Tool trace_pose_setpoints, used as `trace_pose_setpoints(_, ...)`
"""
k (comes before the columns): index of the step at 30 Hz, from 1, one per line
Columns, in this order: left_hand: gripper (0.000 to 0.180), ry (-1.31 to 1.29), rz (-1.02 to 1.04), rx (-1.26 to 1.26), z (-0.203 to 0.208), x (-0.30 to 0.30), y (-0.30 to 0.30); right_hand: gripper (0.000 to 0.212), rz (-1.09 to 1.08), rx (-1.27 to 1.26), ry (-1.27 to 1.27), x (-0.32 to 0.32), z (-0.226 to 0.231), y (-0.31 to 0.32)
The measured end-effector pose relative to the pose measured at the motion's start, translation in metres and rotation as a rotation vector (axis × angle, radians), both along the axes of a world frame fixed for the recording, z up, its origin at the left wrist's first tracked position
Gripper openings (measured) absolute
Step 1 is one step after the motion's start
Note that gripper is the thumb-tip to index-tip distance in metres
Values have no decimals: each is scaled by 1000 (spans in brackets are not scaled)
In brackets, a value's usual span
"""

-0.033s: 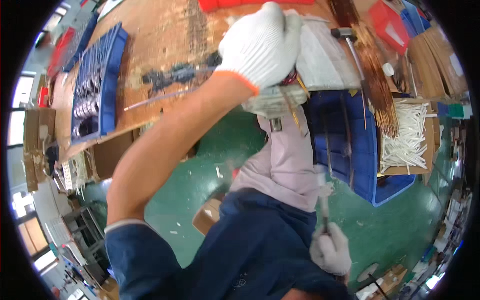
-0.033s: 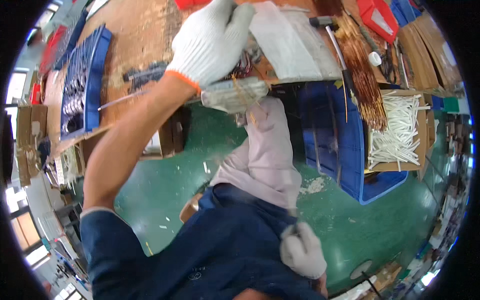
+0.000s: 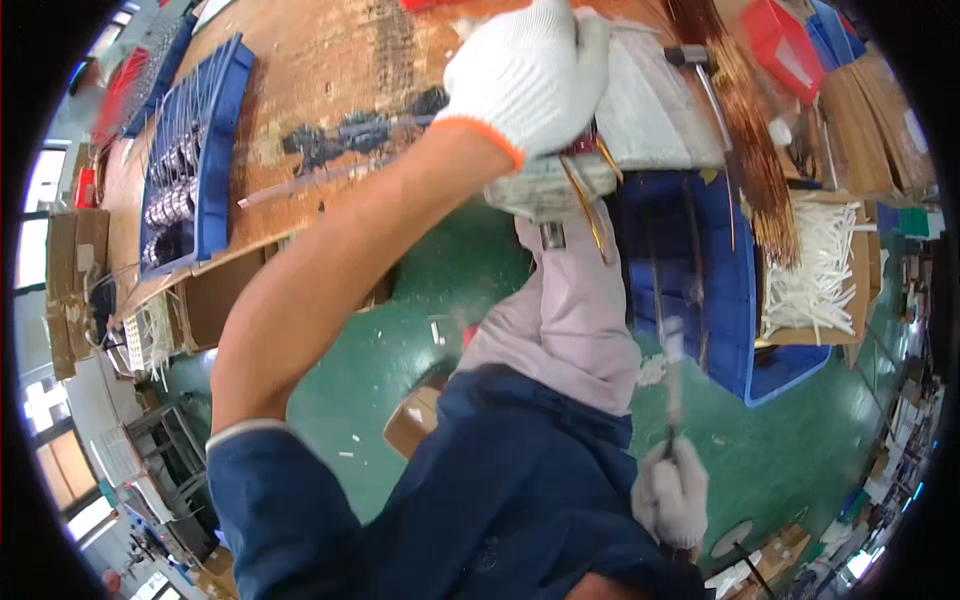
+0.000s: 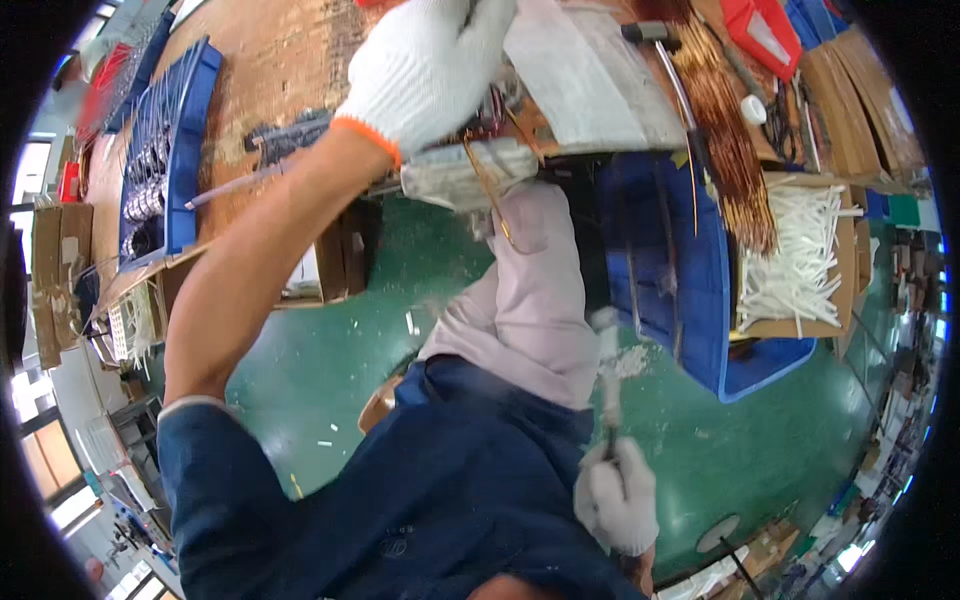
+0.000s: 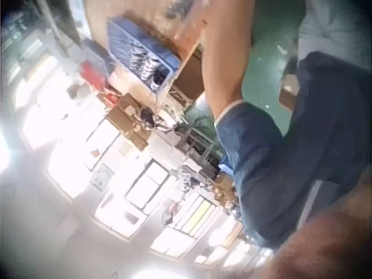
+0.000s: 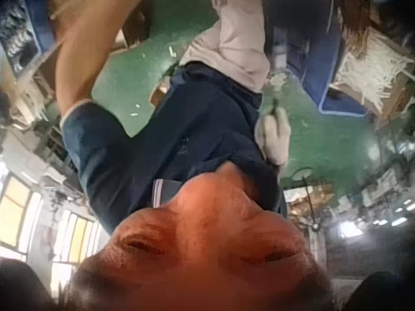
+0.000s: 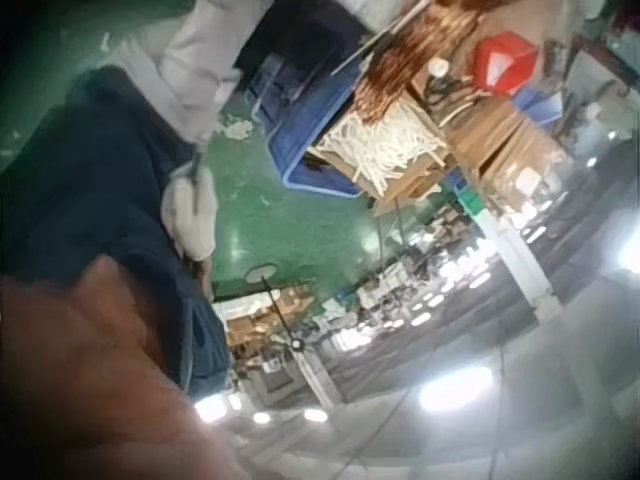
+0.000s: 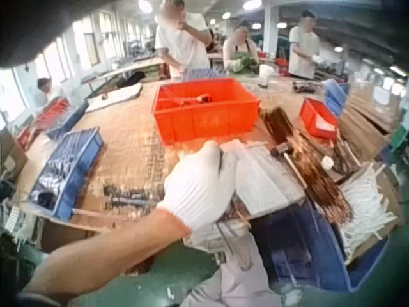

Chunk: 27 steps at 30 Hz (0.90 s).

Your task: Assembling a motor stator by inserting and securing copper wire coils and insulation into the core using manual tools.

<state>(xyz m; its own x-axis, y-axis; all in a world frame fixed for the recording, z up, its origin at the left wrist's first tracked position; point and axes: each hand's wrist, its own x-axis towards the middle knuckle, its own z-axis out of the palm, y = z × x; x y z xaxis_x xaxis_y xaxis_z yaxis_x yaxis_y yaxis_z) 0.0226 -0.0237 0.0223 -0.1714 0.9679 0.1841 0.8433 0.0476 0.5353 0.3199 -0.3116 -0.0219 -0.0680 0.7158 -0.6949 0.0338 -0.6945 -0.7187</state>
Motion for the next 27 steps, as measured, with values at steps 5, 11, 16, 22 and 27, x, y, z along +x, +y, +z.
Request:
trace_pose_setpoints(5,45,-4,-169,17,-39,-30,10,22,84,943,-535,-71,-47,83)
trace_pose_setpoints(11,40,-56,-335,120,-49,-46,18,25,170,1194,-284,-140,-56,187)
trace_pose_setpoints(16,47,127,-390,-208,13,-50,-34,14,204,1122,-208,-132,-31,183)
trace_pose_setpoints(22,57,601,-429,319,-32,-60,-57,14,133,487,298,-140,-2,177)
trace_pose_setpoints(27,64,666,-367,398,-50,-64,-53,15,138,481,278,-145,19,172)
